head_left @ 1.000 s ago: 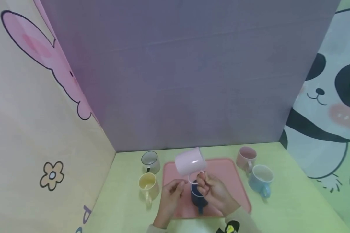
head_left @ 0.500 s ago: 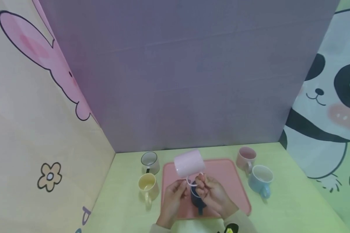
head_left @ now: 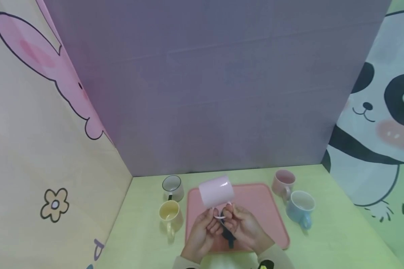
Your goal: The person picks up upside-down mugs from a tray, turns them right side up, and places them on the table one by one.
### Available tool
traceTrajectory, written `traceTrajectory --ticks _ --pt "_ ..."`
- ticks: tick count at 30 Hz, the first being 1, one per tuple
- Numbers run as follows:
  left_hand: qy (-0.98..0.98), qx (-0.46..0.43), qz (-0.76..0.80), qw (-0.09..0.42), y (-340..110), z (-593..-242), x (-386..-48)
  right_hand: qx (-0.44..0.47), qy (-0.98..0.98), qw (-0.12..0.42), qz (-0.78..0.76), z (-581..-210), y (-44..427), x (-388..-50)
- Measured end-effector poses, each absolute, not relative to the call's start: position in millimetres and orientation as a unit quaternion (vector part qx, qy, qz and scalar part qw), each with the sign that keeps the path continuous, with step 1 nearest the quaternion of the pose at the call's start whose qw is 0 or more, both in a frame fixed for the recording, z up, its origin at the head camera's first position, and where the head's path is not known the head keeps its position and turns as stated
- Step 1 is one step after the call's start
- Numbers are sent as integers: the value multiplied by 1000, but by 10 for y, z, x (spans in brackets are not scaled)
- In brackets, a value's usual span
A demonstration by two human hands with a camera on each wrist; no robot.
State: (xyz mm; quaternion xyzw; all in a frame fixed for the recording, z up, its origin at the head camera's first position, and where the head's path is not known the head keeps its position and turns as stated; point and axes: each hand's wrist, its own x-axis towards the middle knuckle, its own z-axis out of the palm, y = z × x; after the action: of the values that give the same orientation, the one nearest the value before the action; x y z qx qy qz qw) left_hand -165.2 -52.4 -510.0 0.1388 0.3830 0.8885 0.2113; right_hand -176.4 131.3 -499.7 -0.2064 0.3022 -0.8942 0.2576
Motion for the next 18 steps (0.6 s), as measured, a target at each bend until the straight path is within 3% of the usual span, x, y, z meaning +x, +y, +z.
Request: traceTrajectory --ticks 8,18 --pt "362 185 891 202 -545 -5060 -1627 -160 430 227 -859 -4979 1322 -1780" --pt "427 152 882 128 -634 -4964 -1606 -102 659 169 -726 -4888 1361 -1802"
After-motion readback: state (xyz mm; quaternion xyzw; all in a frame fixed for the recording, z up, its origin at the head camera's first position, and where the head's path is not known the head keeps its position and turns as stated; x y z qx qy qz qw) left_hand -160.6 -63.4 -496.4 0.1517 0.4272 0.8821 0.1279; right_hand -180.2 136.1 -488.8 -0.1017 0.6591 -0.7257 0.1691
